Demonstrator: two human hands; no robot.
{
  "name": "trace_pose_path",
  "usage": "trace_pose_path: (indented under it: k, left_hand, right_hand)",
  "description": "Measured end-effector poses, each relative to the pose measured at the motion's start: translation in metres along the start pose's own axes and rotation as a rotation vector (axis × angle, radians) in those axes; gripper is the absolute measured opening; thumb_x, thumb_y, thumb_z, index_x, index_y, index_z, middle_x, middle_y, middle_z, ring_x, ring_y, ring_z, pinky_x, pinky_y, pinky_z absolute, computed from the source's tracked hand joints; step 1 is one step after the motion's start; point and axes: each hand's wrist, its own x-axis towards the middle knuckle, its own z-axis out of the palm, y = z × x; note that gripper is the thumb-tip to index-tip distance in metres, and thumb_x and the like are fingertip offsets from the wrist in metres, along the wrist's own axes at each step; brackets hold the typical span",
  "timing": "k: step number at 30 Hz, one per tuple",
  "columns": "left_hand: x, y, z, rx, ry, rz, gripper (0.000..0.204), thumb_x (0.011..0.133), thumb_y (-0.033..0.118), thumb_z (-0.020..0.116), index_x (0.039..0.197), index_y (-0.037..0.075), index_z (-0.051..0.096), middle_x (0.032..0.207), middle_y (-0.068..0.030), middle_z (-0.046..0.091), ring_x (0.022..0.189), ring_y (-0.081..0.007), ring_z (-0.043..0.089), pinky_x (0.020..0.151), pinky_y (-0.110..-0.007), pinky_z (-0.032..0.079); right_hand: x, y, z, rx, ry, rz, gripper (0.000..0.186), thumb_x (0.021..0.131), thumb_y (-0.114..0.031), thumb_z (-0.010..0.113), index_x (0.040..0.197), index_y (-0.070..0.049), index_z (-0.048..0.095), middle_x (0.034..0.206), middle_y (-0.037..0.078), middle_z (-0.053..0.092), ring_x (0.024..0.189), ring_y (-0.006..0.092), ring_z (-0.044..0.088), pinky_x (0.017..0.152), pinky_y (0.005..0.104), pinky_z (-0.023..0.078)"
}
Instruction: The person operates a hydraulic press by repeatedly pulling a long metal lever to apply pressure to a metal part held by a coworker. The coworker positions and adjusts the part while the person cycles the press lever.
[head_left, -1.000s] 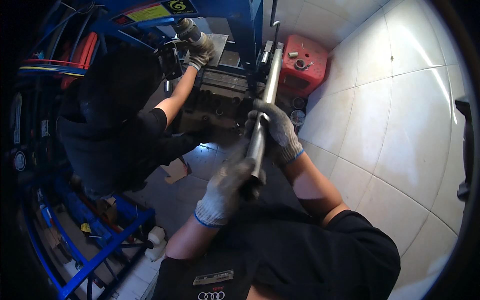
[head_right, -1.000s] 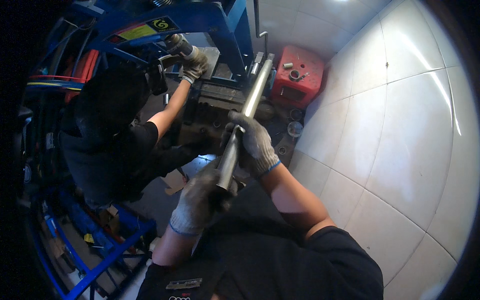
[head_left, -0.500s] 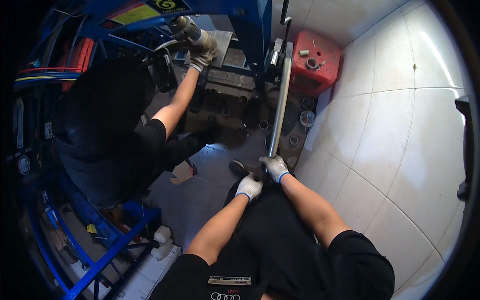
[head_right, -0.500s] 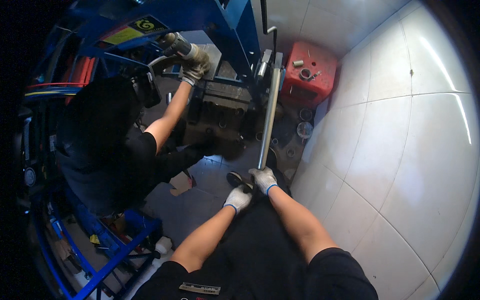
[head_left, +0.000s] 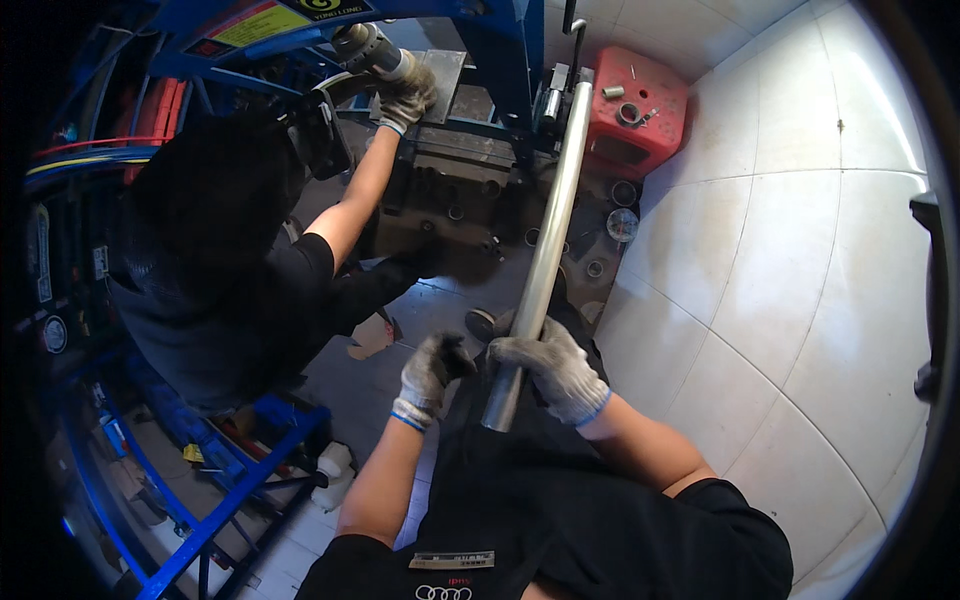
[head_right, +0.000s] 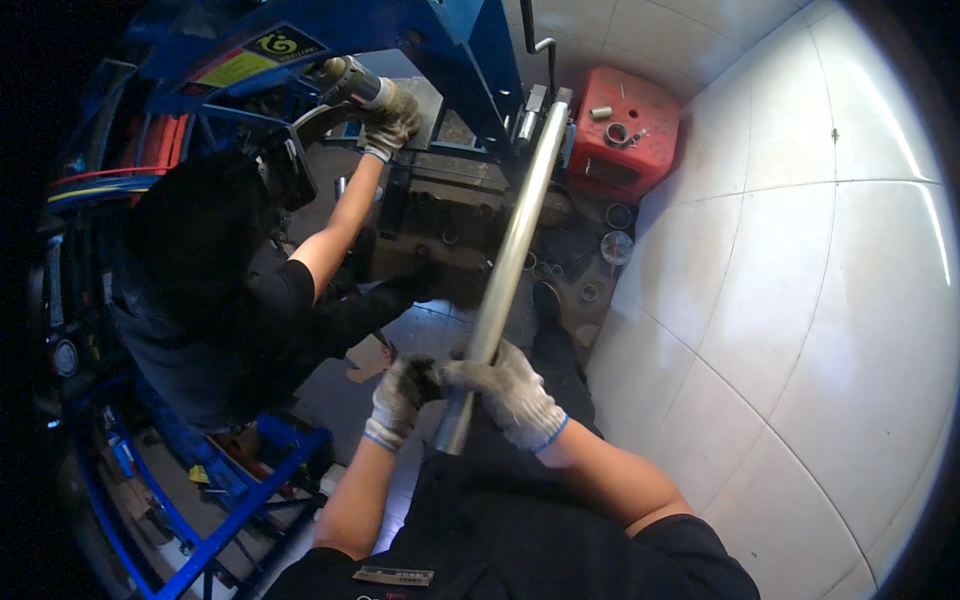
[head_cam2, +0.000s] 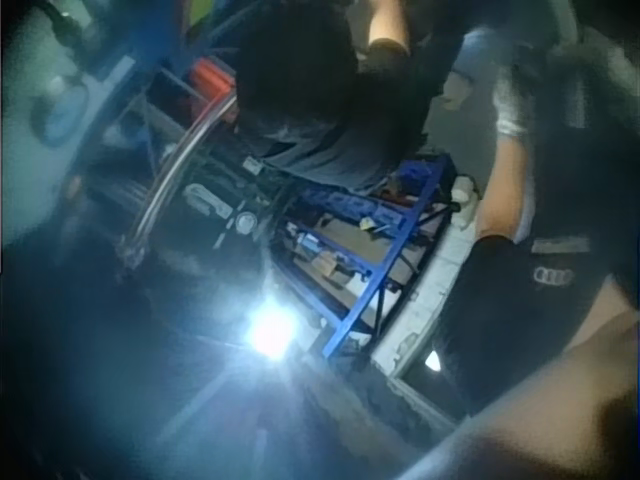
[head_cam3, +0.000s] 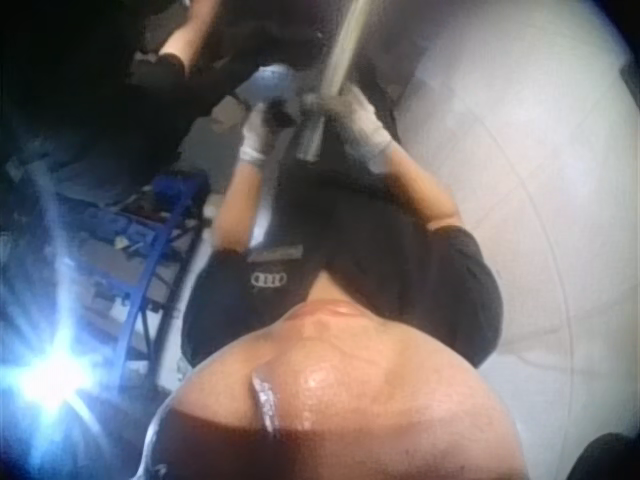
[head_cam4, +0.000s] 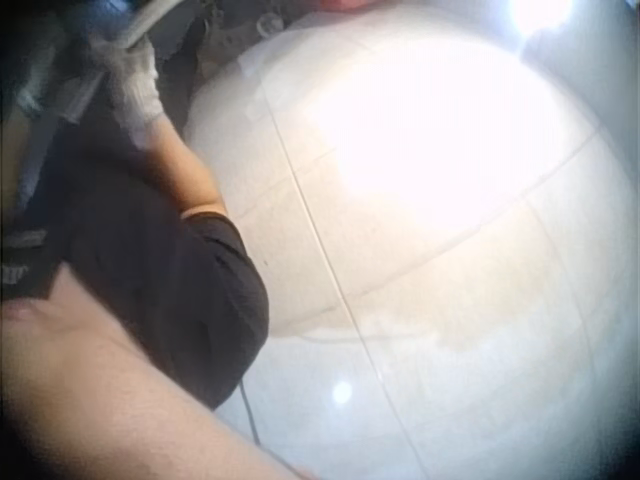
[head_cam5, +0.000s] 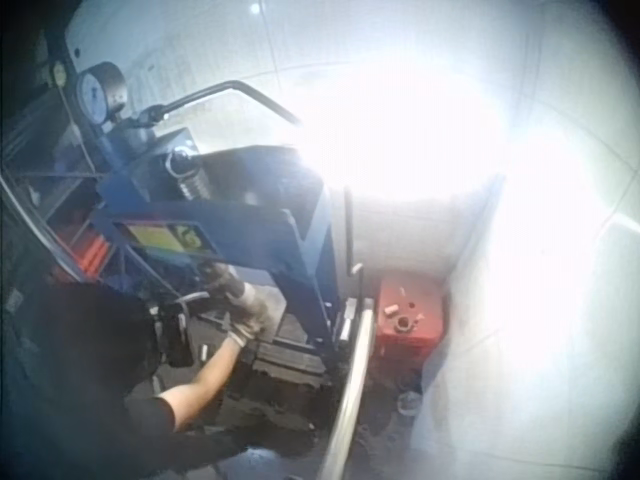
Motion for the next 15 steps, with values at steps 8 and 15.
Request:
trace_pose_path:
  k: [8, 15]
  left_hand:
    - [-0.01, -0.049, -0.026, 0.224, 0.0, -0.159, 0.038, 0.103, 0.035, 0.052, 0.119, 0.003, 0.065, 0.099, -0.011, 0.069, 0.09, -0.0225, 0.068, 0.081, -0.036, 0.056]
    - [-0.011, -0.038, -0.028, 0.232, 0.134, -0.204, 0.028, 0.104, 0.026, 0.055, 0.114, 0.003, 0.066, 0.087, -0.007, 0.07, 0.08, -0.0173, 0.067, 0.074, -0.032, 0.056]
  right_hand:
    - [0.101, 0.085, -0.07, -0.22, 0.488, 0.221, 0.031, 0.084, -0.021, 0.079, 0.103, 0.0, 0.066, 0.087, 0.011, 0.07, 0.077, 0.0208, 0.068, 0.071, 0.0353, 0.057]
    - [-0.019, 0.002, -0.007, 0.555, -0.352, -0.1, 0.042, 0.084, -0.019, 0.073, 0.116, 0.001, 0.053, 0.086, 0.016, 0.068, 0.08, 0.0313, 0.07, 0.075, 0.0433, 0.059]
